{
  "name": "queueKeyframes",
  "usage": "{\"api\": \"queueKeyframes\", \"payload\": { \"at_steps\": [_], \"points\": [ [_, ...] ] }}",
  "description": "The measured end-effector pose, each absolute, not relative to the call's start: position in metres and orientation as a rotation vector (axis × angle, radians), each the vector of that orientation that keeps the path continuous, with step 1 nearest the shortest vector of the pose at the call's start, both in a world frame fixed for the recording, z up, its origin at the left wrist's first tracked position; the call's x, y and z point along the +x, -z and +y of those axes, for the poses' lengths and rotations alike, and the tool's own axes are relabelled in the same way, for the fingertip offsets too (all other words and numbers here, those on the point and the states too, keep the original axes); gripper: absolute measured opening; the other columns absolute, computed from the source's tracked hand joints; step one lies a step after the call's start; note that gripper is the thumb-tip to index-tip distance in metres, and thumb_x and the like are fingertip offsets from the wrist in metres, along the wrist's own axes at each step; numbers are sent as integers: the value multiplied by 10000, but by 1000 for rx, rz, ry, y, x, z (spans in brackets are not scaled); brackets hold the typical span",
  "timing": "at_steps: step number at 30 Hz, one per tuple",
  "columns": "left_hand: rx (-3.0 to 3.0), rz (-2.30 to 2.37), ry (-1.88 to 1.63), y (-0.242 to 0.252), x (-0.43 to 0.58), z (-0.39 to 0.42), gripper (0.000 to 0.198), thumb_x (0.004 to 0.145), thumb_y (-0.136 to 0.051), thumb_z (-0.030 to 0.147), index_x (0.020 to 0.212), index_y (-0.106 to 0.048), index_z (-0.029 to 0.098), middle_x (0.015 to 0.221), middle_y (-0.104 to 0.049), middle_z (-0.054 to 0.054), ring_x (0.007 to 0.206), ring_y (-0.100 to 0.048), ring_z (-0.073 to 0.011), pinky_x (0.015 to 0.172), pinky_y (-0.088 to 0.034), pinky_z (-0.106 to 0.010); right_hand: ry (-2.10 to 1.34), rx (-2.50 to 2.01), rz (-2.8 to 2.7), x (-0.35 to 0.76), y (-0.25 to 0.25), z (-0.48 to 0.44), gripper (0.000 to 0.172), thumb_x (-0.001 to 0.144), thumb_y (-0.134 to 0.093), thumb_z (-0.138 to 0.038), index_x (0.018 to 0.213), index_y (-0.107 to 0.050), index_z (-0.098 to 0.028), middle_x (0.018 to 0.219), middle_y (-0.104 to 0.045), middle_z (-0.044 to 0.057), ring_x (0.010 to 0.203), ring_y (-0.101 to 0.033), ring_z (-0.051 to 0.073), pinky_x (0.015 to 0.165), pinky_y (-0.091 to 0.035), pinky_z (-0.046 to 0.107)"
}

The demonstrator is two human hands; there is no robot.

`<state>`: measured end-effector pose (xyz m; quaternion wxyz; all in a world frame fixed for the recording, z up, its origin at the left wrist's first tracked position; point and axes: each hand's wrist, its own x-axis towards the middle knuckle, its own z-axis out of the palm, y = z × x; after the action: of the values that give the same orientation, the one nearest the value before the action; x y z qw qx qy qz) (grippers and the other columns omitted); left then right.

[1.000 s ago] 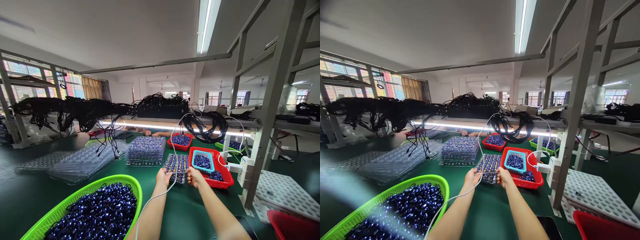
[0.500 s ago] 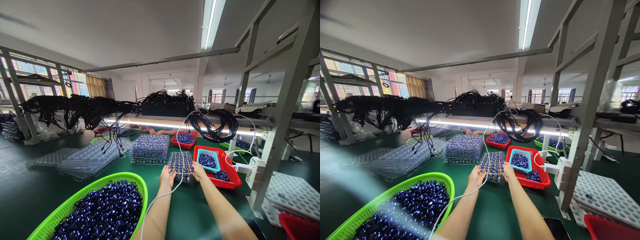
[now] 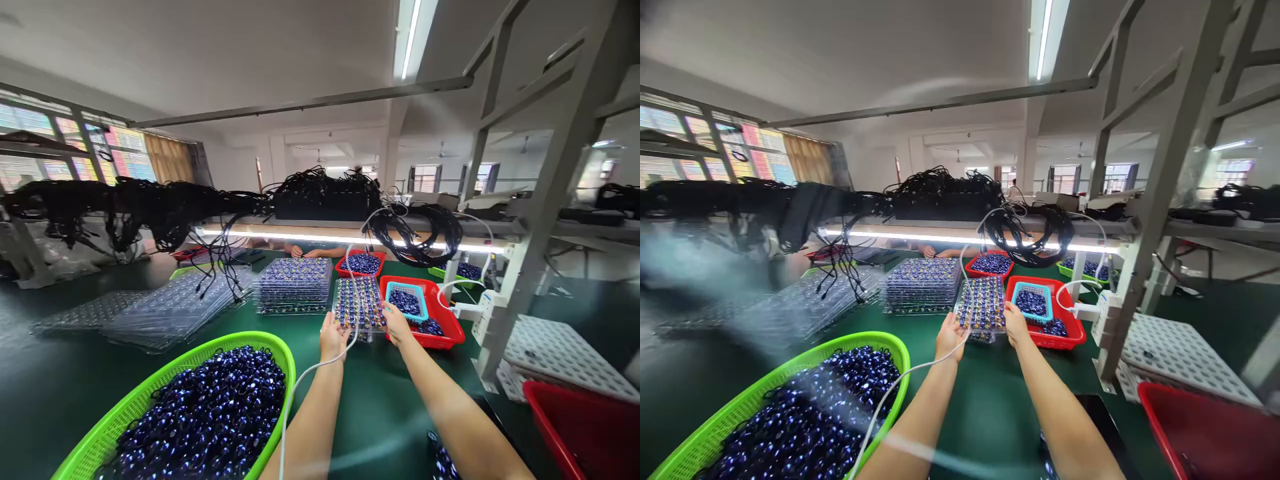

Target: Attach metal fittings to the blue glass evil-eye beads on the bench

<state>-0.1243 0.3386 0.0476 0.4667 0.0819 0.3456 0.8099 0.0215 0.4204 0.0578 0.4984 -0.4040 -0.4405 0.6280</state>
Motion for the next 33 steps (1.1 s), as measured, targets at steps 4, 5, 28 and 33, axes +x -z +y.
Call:
{"api": "queueKeyframes", "payload": {
  "at_steps": [4, 5, 28, 33],
  "points": [
    [265, 885, -1932, -58, -105, 304, 703, 820, -429, -51, 1422, -451, 311, 1580, -393, -78, 897, -704, -146, 827, -607, -371, -1470, -960, -1052, 40, -73, 388, 346, 959, -610, -339, 1256, -577, -164, 1251, -615, 94, 1055, -645, 226, 882, -565, 436],
    [283, 888, -1916, -59, -99, 294, 684, 829, -434, -48, 1409, -464, 312, 1564, -419, -67, 896, -700, -133, 818, -607, -340, -1448, -959, -1049, 46, -76, 379, 345, 959, -610, -340, 1253, -579, -164, 1250, -615, 93, 1055, -645, 226, 882, -565, 436],
    [711, 990, -1368, 22, -14, 43, 770, 694, -813, 289, 1393, -545, 105, 1508, -467, -222, 1349, -502, -368, 1121, -420, -467, -1397, -1289, -1010, 210, -57, 124, 553, 751, -742, -285, 1268, -575, -184, 1010, -768, 84, 785, -738, 206, 610, -589, 251],
    [1243, 1249, -1138, 19, -35, 49, 578, 754, -690, 216, 1325, -626, 158, 1328, -655, -152, 1201, -615, -328, 1030, -501, -468, -1346, -1354, -1034, 203, -57, 128, 600, 755, -712, -270, 1326, -547, -188, 1099, -756, 104, 839, -752, 226, 620, -618, 264]
  ]
}}
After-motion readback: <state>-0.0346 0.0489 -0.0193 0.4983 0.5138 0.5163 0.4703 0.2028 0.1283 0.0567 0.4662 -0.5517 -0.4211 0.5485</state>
